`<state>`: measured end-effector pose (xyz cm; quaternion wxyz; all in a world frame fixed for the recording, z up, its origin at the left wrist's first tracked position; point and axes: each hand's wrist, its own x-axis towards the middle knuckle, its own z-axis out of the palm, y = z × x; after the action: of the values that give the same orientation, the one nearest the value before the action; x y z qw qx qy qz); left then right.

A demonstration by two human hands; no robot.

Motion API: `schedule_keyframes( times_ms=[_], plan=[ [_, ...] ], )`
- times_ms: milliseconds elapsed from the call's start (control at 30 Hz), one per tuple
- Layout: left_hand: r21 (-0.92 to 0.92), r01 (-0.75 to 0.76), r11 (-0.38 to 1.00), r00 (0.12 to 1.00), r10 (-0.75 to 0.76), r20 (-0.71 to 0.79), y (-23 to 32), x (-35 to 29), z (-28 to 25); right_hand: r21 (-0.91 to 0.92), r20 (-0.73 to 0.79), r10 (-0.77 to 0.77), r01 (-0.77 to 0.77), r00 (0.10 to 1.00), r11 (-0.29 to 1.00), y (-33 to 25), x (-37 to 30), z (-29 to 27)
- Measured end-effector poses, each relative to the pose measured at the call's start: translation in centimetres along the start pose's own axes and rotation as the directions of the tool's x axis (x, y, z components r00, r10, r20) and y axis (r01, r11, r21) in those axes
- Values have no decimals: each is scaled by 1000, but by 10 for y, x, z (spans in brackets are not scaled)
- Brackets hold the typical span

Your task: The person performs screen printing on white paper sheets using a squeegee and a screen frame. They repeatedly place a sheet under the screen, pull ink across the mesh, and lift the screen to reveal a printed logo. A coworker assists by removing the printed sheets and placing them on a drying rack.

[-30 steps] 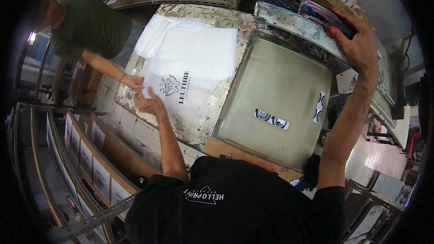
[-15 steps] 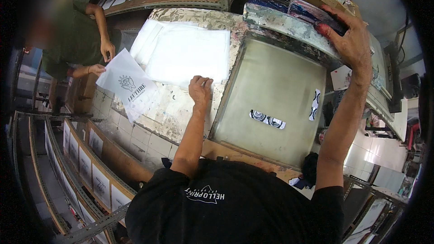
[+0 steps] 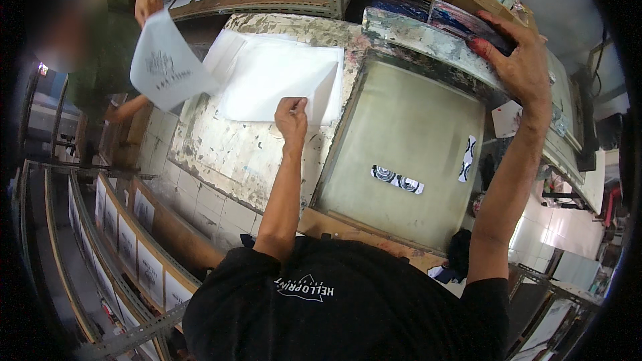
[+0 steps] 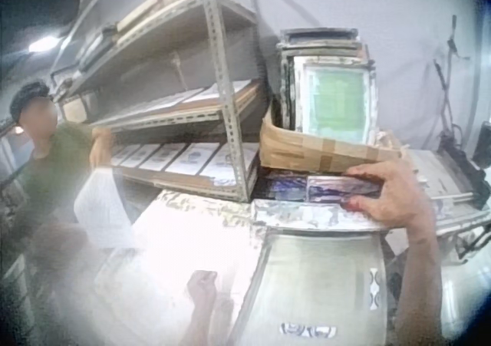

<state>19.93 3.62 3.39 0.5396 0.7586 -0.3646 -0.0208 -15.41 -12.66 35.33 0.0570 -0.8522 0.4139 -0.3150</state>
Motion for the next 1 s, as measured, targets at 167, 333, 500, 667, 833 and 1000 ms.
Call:
schedule_keyframes(
  times_ms=[167,333,500,667,833,1000],
  plan=[
    [77,270,960,934,-281,221,-28,-2,-3,-4,6,-37,37,999,999,-3,1,-2],
    [-73,192,979,968,-201,-151,-31,3,-7,-45,-18,-37,36,999,998,-1,-1,1],
    [-1,-108,994,956,104,275,34,-5,1,-89,-12,-19,18,1000,996,2,-3,1],
    [246,-563,789,648,237,724,80,-70,32,-133,-51,-110,102,993,986,8,-3,3],
    [38,-672,740,434,352,830,54,-118,102,-77,-4,-84,83,996,994,-5,-2,1],
    [-101,-719,688,341,475,811,89,-152,161,-129,-32,-87,82,996,988,-7,-2,-2]
  ],
)
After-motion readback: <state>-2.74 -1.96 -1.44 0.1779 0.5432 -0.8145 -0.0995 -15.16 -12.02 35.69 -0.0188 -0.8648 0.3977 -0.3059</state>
